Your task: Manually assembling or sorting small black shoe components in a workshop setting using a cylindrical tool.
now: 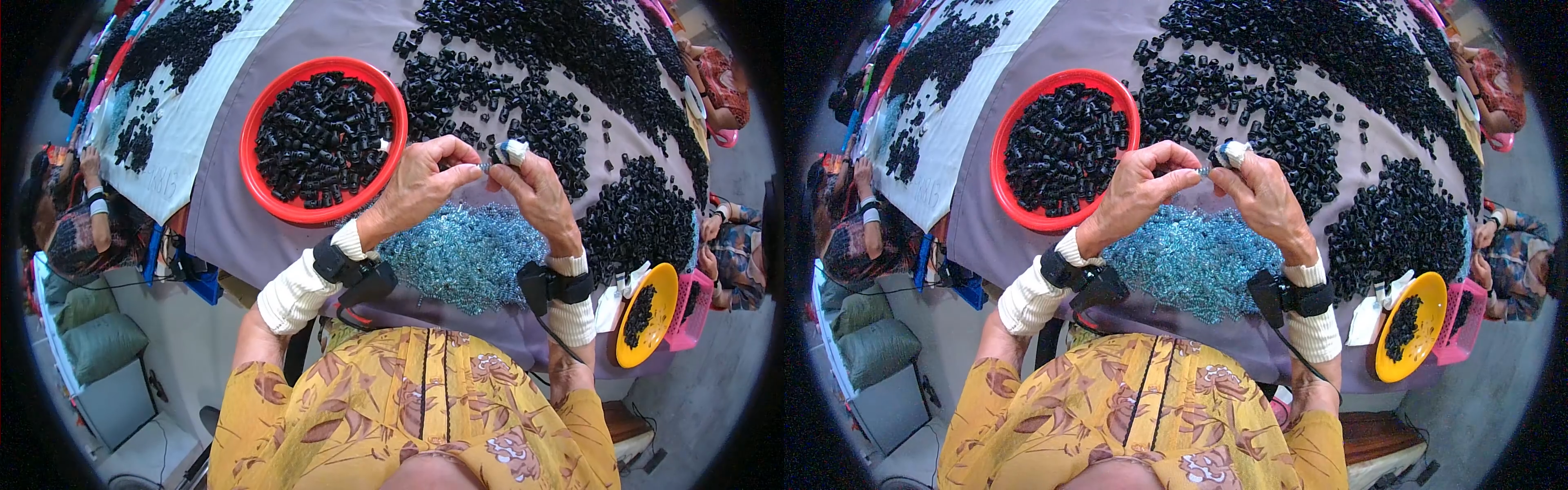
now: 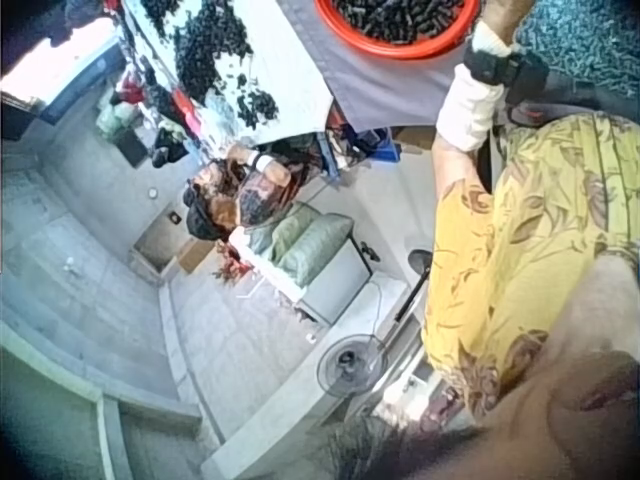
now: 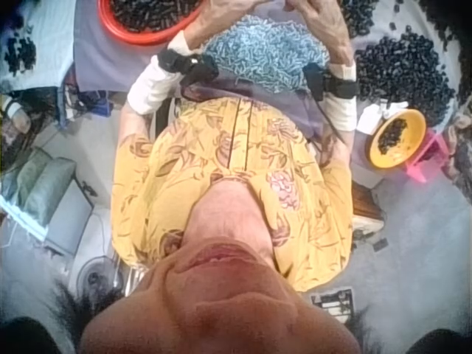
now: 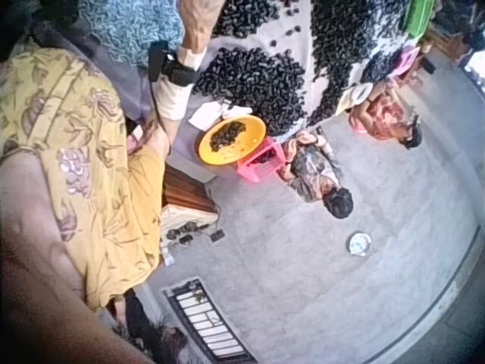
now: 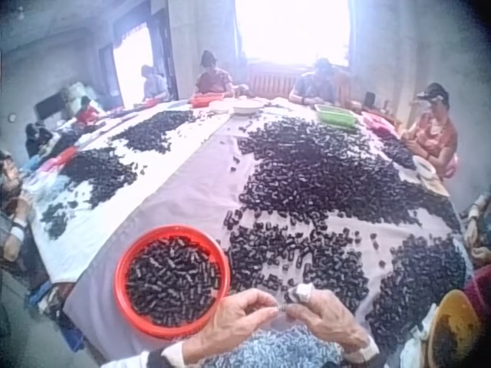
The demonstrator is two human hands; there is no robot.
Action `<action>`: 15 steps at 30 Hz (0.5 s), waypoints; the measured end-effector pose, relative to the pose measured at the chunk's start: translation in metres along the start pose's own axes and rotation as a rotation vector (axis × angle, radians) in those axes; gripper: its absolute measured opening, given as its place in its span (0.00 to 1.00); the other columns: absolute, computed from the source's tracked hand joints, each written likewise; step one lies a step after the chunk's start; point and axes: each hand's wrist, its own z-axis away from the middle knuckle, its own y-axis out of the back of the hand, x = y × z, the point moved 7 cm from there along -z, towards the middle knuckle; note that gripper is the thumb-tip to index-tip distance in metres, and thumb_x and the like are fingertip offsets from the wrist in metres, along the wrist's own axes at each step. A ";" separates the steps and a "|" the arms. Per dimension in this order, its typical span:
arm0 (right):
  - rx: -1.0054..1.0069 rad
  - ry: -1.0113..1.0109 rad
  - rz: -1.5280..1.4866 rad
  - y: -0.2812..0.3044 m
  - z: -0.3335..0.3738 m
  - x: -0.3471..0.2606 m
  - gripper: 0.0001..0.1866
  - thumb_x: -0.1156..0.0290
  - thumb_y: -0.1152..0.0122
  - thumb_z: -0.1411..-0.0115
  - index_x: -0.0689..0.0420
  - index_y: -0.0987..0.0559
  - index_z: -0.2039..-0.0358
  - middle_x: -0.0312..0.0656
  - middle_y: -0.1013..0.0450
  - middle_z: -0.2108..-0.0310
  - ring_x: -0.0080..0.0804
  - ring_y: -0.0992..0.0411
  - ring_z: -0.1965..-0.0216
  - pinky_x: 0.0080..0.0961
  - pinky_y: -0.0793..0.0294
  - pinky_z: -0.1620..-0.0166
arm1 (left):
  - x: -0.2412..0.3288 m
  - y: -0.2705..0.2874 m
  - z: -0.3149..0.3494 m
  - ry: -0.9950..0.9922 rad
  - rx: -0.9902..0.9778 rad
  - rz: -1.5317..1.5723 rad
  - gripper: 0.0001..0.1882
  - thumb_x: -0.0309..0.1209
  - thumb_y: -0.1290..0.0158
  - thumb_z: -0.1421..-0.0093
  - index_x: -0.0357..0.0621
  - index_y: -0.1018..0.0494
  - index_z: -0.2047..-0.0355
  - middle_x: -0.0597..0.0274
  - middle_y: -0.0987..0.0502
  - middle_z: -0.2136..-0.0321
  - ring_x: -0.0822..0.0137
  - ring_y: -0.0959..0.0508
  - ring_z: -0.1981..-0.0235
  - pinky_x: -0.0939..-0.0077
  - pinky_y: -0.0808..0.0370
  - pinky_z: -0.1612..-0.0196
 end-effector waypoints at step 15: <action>0.071 -0.036 -0.123 0.002 0.004 0.004 0.09 0.75 0.39 0.47 0.64 0.23 0.65 0.38 0.26 0.74 0.24 0.28 0.71 0.21 0.29 0.66 | -0.027 -0.001 0.004 0.226 -0.009 0.401 0.08 0.33 0.47 0.39 0.42 0.26 0.66 0.73 0.28 0.77 0.86 0.35 0.83 0.92 0.40 0.82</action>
